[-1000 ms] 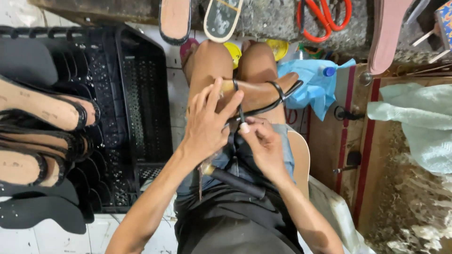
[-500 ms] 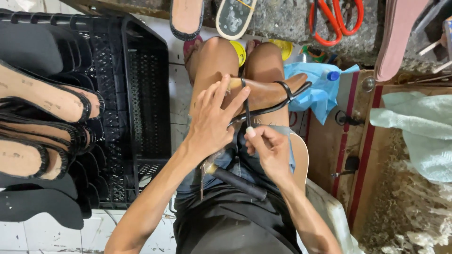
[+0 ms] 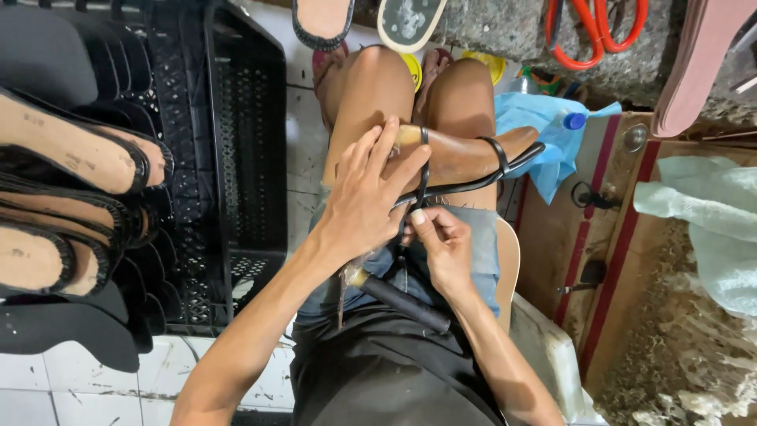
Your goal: Assembling sandals by stretching straps over a last and securing them to the sole using tools.
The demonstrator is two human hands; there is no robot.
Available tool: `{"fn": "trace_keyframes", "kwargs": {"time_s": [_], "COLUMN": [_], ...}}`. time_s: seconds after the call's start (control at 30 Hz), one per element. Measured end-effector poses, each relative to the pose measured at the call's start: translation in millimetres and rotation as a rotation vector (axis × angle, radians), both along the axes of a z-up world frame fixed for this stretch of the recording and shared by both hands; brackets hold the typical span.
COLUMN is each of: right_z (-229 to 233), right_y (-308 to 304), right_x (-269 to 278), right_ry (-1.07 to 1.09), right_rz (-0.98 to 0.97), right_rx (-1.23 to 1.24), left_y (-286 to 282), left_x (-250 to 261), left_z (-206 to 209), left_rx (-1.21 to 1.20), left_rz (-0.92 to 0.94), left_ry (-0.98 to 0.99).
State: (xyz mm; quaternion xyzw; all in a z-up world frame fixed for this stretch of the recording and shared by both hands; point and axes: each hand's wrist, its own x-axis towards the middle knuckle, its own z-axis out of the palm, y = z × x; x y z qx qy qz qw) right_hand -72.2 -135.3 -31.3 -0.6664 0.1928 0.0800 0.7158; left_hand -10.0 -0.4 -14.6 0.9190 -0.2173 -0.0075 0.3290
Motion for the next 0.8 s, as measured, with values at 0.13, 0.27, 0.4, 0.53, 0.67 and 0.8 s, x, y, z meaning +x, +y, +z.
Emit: {"fn": "trace_keyframes", "kwargs": {"time_s": [0.13,0.27,0.4,0.53,0.67,0.8], "right_z": [-5.0,-1.3,-9.0,-12.9,-5.7,-3.6], "right_y": [3.6,8.7,8.1,5.5,5.2,1.0], "right_x": [0.3,6.5,10.9,10.8,22.4,24.6], "right_ry": [0.013,0.058,0.078,0.075,-0.001,0.038], "right_rz": [-0.007,-0.009,-0.043,-0.041,0.049,0.039], "right_rx": [0.086,0.163,0.251,0.303,0.218,0.134], "left_y": [2.3,8.1,15.4,19.6,18.7,13.8], "left_x": [-0.2,6.6,16.6,18.9,22.6,20.3], "left_z": [2.3,6.8,14.0,20.4,14.3,0.3], "left_rx": [0.018,0.008,0.016,-0.061,-0.094,-0.080], "left_rz": [-0.045,-0.146,-0.214,-0.262,-0.197,-0.149], "left_ry": [0.027,0.129,0.258,0.425,0.433,0.292]}}
